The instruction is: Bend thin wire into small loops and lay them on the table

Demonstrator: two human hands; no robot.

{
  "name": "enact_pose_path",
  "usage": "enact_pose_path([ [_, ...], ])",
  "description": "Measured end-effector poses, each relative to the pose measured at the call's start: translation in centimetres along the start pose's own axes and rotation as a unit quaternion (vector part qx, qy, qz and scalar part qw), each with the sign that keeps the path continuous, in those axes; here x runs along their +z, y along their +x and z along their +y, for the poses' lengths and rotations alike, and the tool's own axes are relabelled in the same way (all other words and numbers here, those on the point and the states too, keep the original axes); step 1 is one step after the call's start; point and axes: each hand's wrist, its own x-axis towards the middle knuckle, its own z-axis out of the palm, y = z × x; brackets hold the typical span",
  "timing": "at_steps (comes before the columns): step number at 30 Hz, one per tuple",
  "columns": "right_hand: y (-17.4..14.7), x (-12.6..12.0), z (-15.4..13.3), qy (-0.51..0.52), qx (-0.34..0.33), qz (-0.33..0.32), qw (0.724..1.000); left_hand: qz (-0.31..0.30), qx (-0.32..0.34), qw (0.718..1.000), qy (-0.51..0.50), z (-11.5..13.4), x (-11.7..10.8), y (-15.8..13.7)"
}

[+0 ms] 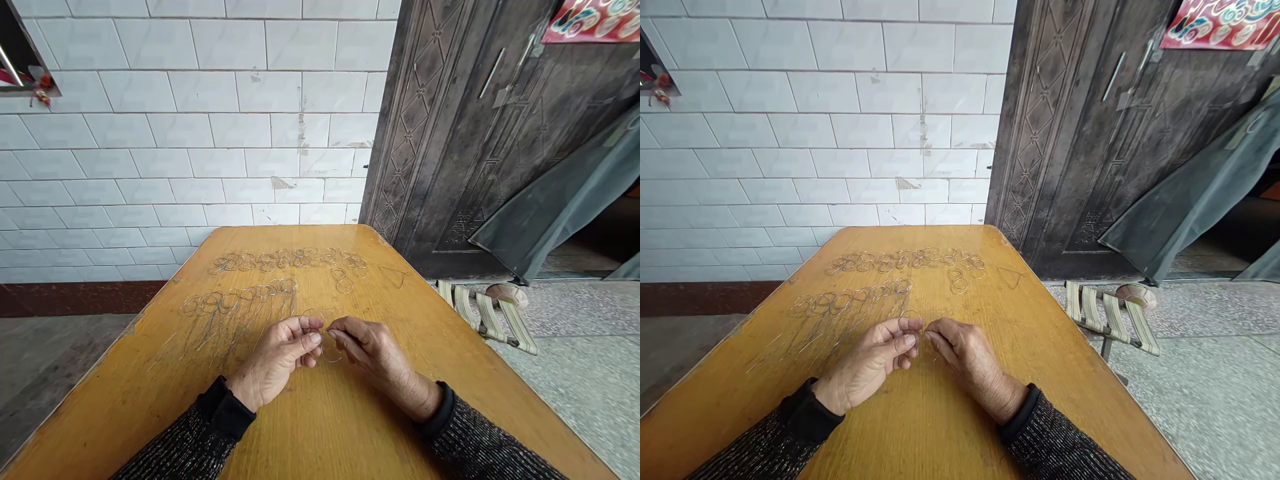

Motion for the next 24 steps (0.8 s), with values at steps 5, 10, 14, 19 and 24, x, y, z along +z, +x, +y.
enact_pose_path([
  [5,-0.13,0.23,-0.12,-0.010,0.001,0.002,1.000,0.017,-0.015,1.000,-0.015,-0.28,0.08,0.14],
  [10,-0.24,0.18,-0.08,-0.068,-0.027,-0.023,0.997,0.014,-0.025,1.000,0.012,-0.50,0.06,0.26],
  [14,-0.39,0.06,-0.07,-0.122,-0.051,-0.026,0.991,0.033,-0.009,0.999,0.026,-0.55,0.13,0.29],
  [19,-0.23,0.07,-0.40,-0.031,0.077,-0.027,0.996,0.071,0.031,0.997,-0.010,-0.13,-0.16,0.49],
  [24,0.33,0.35,-0.42,0.027,0.129,-0.039,0.990,0.090,0.050,0.995,-0.002,0.11,-0.52,0.51],
])
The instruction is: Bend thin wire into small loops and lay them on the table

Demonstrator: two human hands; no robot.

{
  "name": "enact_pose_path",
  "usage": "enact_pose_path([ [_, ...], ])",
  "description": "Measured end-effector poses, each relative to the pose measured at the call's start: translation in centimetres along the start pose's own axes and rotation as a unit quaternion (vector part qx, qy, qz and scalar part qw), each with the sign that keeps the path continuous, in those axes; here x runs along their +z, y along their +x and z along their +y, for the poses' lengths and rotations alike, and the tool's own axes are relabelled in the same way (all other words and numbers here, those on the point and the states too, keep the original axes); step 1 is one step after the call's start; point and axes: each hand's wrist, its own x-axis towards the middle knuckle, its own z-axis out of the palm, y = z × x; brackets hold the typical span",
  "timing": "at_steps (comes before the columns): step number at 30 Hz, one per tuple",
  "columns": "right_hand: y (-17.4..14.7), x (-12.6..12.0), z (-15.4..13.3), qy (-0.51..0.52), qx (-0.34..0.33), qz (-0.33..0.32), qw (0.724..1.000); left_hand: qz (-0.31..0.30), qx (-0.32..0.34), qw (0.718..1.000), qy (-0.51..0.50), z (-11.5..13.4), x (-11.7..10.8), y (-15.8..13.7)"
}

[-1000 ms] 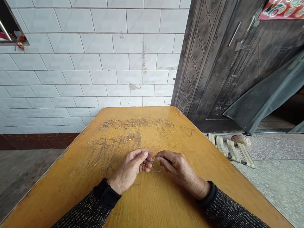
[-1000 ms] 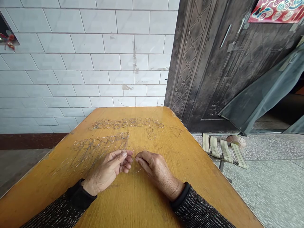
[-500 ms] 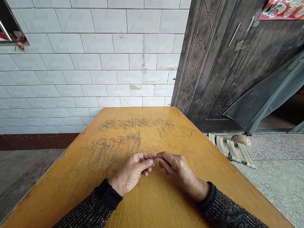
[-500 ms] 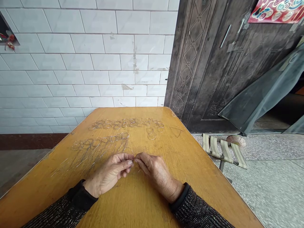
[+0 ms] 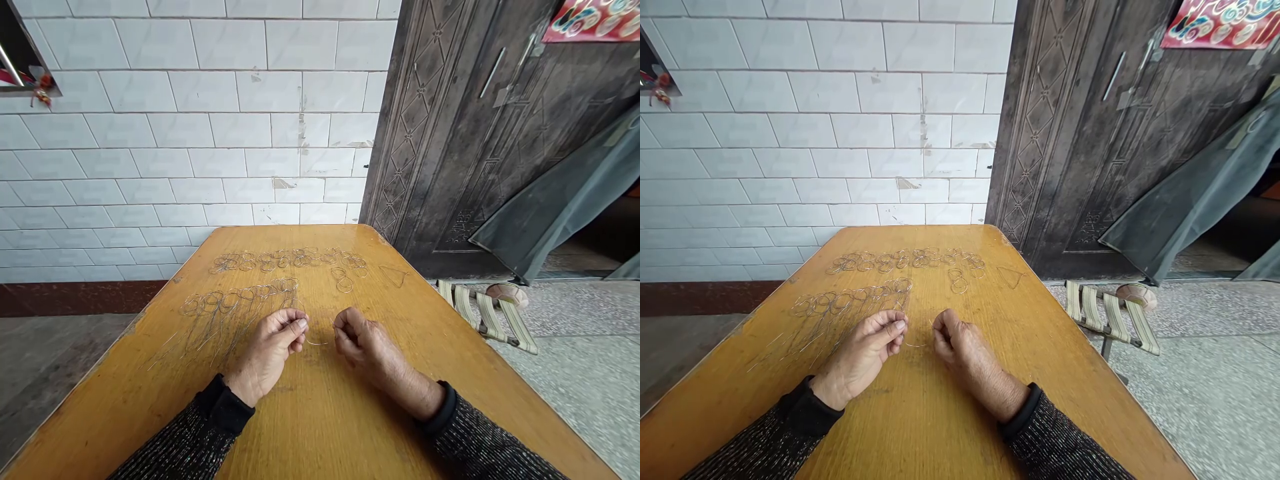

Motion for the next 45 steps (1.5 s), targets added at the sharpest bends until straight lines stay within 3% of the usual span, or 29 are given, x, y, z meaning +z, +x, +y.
enact_pose_path([
  [4,0.1,0.0,-0.2,0.017,0.028,0.000,0.999,-0.026,-0.012,0.999,0.044,-0.2,0.2,-0.2],
  [6,0.1,-0.2,-0.3,0.088,0.066,-0.013,0.994,-0.020,-0.011,1.000,0.020,-0.2,0.3,-0.1],
  [11,0.2,-0.6,-0.7,0.358,0.157,-0.038,0.920,0.032,0.016,0.995,-0.088,0.1,0.2,0.2],
  [14,0.3,-0.5,-0.6,0.416,0.153,-0.048,0.895,0.055,0.041,0.990,-0.120,0.5,-0.1,0.4],
  [16,0.3,-0.3,-0.4,0.406,0.126,-0.067,0.902,0.066,0.054,0.989,-0.124,0.6,-0.4,0.6],
  [22,-0.2,-0.6,0.1,0.271,-0.015,-0.085,0.959,0.078,0.054,0.990,-0.104,0.4,-0.8,0.9],
  [25,-0.3,-1.1,0.3,0.248,-0.052,-0.091,0.963,0.079,0.036,0.988,-0.125,0.5,-0.7,0.9],
  [30,-0.1,-1.1,0.0,0.323,-0.046,0.007,0.945,0.076,-0.007,0.982,-0.173,0.6,-0.7,0.8],
  [34,-0.1,-0.9,-0.9,0.410,-0.037,0.105,0.905,0.077,-0.044,0.973,-0.214,0.5,-0.3,0.7],
  [37,0.2,-1.0,-0.8,0.436,-0.015,0.134,0.890,0.079,-0.056,0.969,-0.228,0.4,0.1,0.5],
  [40,0.4,-1.5,0.0,0.352,-0.001,0.094,0.931,0.077,-0.015,0.979,-0.186,0.2,0.2,0.5],
  [43,0.3,-2.1,0.4,0.110,-0.064,0.112,0.986,0.071,0.048,0.992,-0.091,-0.1,-0.1,0.5],
  [45,0.0,-2.5,0.2,-0.070,-0.149,0.163,0.973,0.067,0.065,0.995,-0.043,-0.2,-0.2,0.5],
])
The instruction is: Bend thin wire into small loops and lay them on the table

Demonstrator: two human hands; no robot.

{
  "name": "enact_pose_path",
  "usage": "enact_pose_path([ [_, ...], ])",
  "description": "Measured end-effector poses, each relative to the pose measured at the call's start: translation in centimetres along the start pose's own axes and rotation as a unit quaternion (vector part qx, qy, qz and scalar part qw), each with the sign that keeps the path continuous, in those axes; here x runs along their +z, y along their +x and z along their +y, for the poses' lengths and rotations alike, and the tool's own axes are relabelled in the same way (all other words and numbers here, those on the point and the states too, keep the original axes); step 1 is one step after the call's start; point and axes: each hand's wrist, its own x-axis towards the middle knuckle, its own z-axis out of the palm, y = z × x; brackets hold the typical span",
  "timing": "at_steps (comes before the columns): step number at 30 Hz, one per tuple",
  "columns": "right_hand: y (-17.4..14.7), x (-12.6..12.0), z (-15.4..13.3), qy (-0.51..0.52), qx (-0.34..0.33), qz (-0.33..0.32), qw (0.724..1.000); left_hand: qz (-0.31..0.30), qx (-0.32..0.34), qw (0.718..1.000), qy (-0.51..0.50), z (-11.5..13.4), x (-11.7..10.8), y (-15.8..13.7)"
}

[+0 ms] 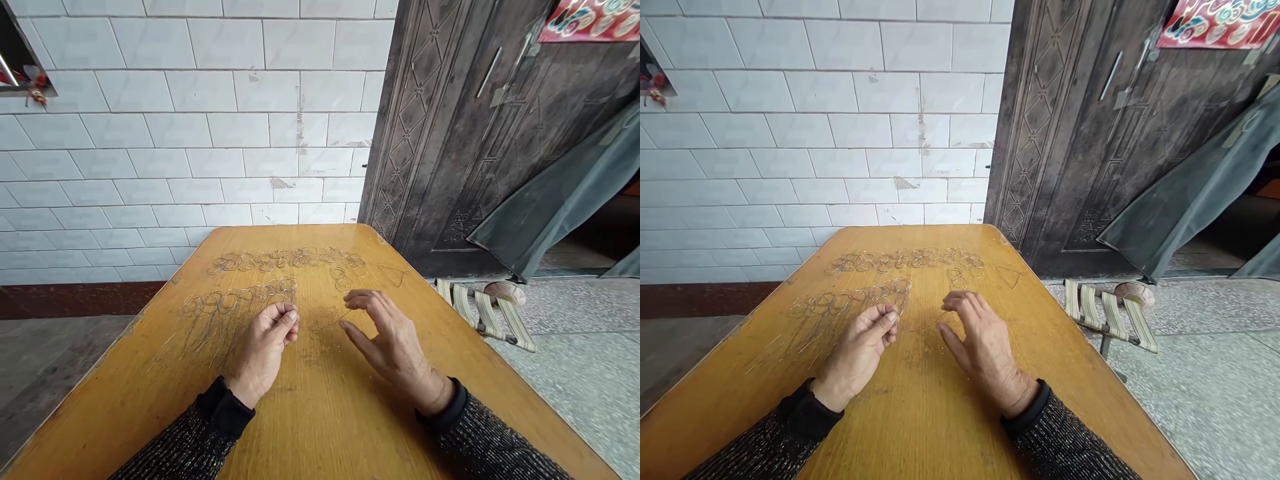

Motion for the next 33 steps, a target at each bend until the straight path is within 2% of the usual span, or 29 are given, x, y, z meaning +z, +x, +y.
enact_pose_path([
  [2,-0.2,-0.4,-0.5,-0.125,-0.097,0.027,0.987,0.002,0.002,1.000,0.021,0.0,0.1,-0.1],
  [5,-0.6,-0.4,-1.3,-0.229,-0.170,0.042,0.957,0.012,-0.001,1.000,0.024,0.2,0.3,-0.3],
  [10,-1.1,1.1,-2.0,-0.210,-0.234,-0.052,0.948,-0.016,-0.034,0.999,-0.033,-0.2,0.8,-0.7],
  [14,-1.1,2.6,-2.1,-0.191,-0.180,-0.099,0.960,-0.063,-0.069,0.995,-0.045,-0.8,1.1,-1.1],
  [18,-1.1,2.5,-1.8,-0.191,-0.131,-0.115,0.966,-0.079,-0.074,0.993,0.039,-0.5,1.2,-1.4],
  [22,-1.0,1.7,-1.8,-0.166,-0.143,-0.139,0.966,-0.080,-0.034,0.990,0.114,0.4,0.9,-1.2],
  [30,-1.0,1.1,-2.2,-0.132,-0.181,-0.186,0.957,-0.070,-0.008,0.989,0.131,0.9,0.6,-0.4],
  [33,-1.1,1.4,-2.1,-0.124,-0.162,-0.185,0.961,-0.068,0.034,0.982,0.176,1.2,0.7,-0.5],
])
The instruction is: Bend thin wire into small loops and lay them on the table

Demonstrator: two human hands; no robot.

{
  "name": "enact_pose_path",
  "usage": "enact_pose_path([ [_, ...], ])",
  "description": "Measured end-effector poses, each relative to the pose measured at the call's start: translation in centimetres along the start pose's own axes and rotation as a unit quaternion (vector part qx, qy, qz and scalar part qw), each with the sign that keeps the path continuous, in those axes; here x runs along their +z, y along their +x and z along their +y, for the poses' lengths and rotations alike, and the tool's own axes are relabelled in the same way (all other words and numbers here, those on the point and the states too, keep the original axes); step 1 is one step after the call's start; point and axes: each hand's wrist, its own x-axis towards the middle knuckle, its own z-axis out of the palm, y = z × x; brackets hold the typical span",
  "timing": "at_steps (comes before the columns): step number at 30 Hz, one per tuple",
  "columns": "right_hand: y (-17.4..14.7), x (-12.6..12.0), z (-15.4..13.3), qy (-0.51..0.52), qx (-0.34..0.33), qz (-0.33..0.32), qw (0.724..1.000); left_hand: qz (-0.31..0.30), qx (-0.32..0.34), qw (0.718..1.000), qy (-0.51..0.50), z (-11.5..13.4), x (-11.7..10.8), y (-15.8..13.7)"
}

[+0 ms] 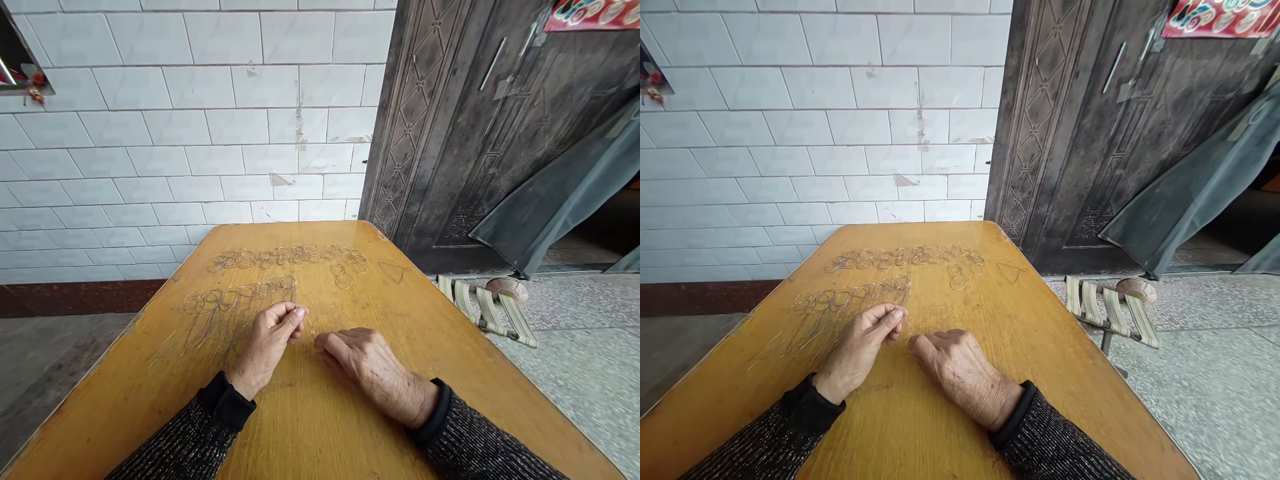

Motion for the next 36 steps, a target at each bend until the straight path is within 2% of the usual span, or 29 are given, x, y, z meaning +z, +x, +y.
enact_pose_path([
  [5,-0.1,0.5,0.1,0.030,0.079,-0.004,0.996,0.007,0.029,0.999,0.022,0.5,0.3,-0.4],
  [14,-0.2,1.2,0.4,-0.028,0.123,0.036,0.991,0.033,0.017,0.999,0.020,0.3,0.6,-0.6],
  [25,-0.2,1.5,0.7,0.061,0.187,0.092,0.976,0.007,0.017,1.000,0.022,0.1,0.9,-0.9],
  [31,-0.3,1.5,1.0,-0.026,0.159,0.069,0.984,0.006,-0.001,0.998,0.058,0.6,0.4,-0.7],
  [34,-0.2,1.1,0.9,-0.078,0.112,0.063,0.989,0.009,-0.005,0.999,0.044,0.7,0.1,-0.5],
  [36,-0.1,0.9,0.7,-0.094,0.074,0.061,0.991,-0.012,-0.011,0.998,0.059,0.5,0.0,-0.4],
])
